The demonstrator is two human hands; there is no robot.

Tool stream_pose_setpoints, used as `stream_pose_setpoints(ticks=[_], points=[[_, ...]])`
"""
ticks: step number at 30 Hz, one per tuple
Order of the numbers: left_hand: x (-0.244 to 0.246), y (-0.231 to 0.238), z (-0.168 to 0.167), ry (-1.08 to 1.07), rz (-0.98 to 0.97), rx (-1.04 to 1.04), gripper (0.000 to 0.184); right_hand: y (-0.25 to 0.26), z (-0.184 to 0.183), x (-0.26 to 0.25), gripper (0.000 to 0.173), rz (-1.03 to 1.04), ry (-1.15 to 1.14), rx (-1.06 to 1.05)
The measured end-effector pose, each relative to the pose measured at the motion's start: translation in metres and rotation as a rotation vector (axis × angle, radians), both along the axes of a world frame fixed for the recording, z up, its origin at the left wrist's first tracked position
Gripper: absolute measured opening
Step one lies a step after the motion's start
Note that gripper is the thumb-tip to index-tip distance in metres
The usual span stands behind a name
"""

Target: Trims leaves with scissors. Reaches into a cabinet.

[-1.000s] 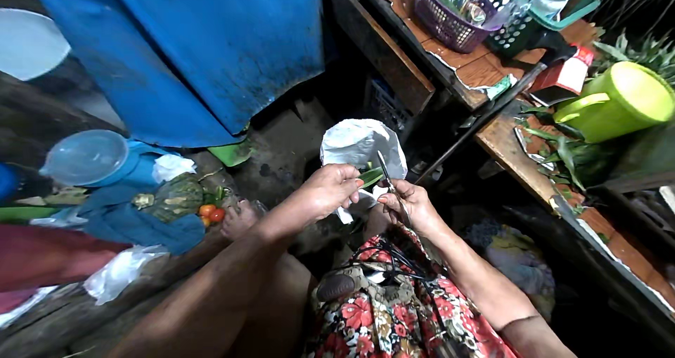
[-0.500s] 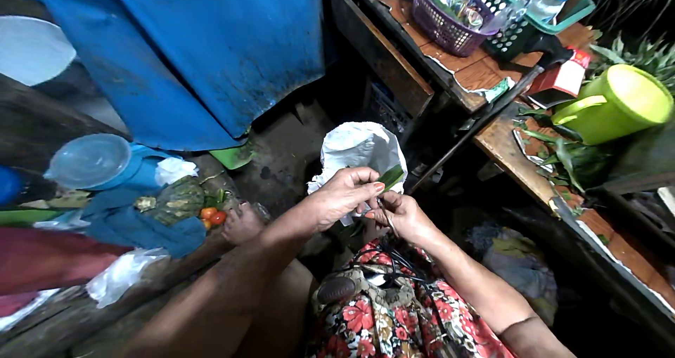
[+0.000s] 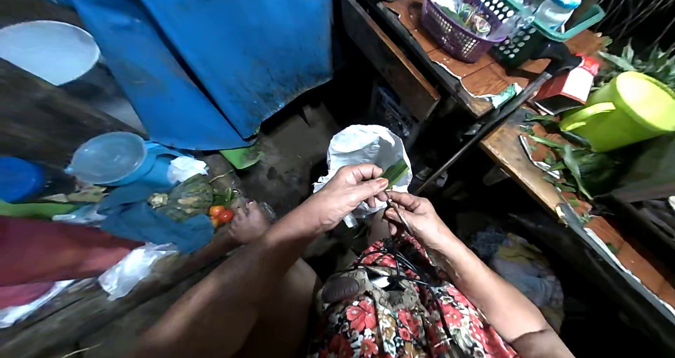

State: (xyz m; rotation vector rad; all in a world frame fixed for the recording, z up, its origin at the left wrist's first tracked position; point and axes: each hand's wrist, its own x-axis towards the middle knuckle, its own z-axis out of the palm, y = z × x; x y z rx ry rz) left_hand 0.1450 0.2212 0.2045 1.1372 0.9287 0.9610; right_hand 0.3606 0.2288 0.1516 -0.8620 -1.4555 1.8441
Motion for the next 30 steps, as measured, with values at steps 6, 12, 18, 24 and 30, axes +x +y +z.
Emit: stream_pose_setpoints(ticks=[6,12,18,24,30], points=[[0.0,0.003,0.007,0.176,0.222,-0.156,0.013,0.001,-0.005,0.009,0.051,-0.038,-0.013,-0.029],[-0.004,0.006,0.002,0.219,0.28,-0.167,0.015,0.001,0.001,0.005,0.035,-0.105,-0.021,-0.03],[-0.002,0.005,0.006,0.214,0.272,-0.155,0.013,0.002,0.005,0.003,0.034,-0.17,0.006,-0.017],[-0.004,0.005,0.005,0.217,0.27,-0.158,0.013,0.002,0.005,0.004,0.039,-0.099,0.001,-0.008],[-0.004,0.003,0.006,0.233,0.26,-0.162,0.013,0.001,0.005,0.006,0.042,-0.069,-0.019,0.013]])
